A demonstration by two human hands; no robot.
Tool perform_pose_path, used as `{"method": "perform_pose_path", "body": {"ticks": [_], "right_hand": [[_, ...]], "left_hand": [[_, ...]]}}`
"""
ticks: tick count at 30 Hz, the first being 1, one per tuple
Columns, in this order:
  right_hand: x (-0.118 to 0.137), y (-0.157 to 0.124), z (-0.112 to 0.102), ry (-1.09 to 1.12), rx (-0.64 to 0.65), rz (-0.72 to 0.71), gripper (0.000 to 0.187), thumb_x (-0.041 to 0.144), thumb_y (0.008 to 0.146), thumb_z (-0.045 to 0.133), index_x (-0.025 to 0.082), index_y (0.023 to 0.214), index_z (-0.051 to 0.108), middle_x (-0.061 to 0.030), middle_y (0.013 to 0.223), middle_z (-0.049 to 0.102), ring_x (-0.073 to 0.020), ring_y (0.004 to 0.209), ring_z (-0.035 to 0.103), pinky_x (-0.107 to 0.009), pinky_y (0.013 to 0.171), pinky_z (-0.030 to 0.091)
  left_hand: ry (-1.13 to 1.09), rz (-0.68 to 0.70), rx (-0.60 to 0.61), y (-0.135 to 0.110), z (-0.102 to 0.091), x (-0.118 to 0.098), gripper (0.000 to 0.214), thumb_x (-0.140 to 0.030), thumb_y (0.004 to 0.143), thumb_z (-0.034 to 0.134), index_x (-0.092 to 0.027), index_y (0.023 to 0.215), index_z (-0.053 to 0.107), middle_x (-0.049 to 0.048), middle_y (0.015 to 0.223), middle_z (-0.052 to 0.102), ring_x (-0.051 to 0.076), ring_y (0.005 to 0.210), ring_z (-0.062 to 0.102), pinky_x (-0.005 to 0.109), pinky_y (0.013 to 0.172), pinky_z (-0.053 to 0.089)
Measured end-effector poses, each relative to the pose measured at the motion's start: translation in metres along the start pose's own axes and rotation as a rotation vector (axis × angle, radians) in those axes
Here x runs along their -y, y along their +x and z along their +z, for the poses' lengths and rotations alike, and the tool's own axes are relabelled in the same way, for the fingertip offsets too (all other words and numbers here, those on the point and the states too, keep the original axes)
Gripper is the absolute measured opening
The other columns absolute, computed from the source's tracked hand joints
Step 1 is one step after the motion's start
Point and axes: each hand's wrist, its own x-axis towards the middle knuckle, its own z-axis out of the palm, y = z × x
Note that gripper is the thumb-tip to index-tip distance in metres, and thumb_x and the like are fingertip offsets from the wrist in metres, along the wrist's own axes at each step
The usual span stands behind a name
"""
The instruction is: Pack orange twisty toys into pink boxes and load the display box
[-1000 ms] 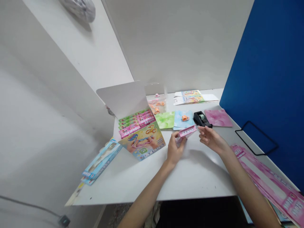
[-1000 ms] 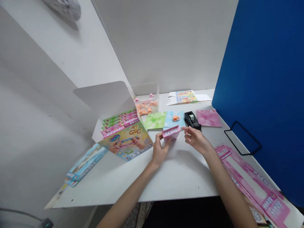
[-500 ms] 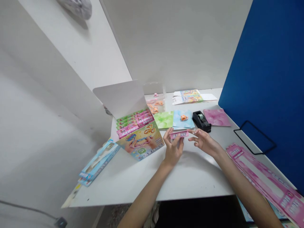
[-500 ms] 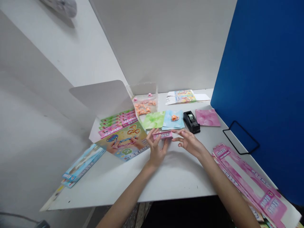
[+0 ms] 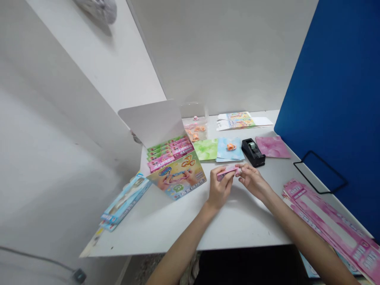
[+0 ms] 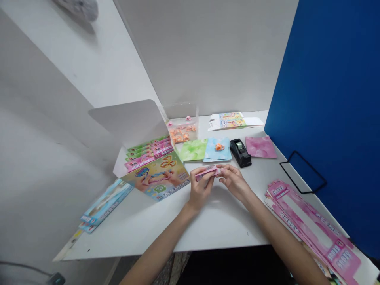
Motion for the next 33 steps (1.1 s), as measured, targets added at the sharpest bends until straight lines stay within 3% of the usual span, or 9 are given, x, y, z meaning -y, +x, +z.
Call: {"method": "perform_pose_path", "body": {"ticks": [8,33], "right_hand": [[-0.013,-0.001,0.009,0.052,-0.054,-0.121,0.027,0.030,0.059,0.087,0.021,0.056,0.063,-0.0007,0.096,0.066,-0.0108,0.071,0.055,-0.024,0.067,0.047],[-0.015,0.000,0.007,0.023,-0.077,-0.139,0.025,0.030,0.060,0.087,0.020,0.056,0.065,-0.0005,0.093,0.065,-0.0085,0.065,0.052,-0.025,0.065,0.046]], "left_hand": [[-0.010,-0.027,-0.011,-0.001,0.000,0.000,0.022,-0.016,0.090,0.058,-0.025,0.110,0.062,0.0060,0.112,0.047,0.017,0.105,0.056,0.033,0.089,0.055],[-0.027,-0.005,0.013,-0.001,0.001,-0.001,0.025,-0.015,0.092,0.055,-0.028,0.112,0.062,0.0056,0.112,0.044,0.017,0.107,0.053,0.033,0.090,0.055]]}}
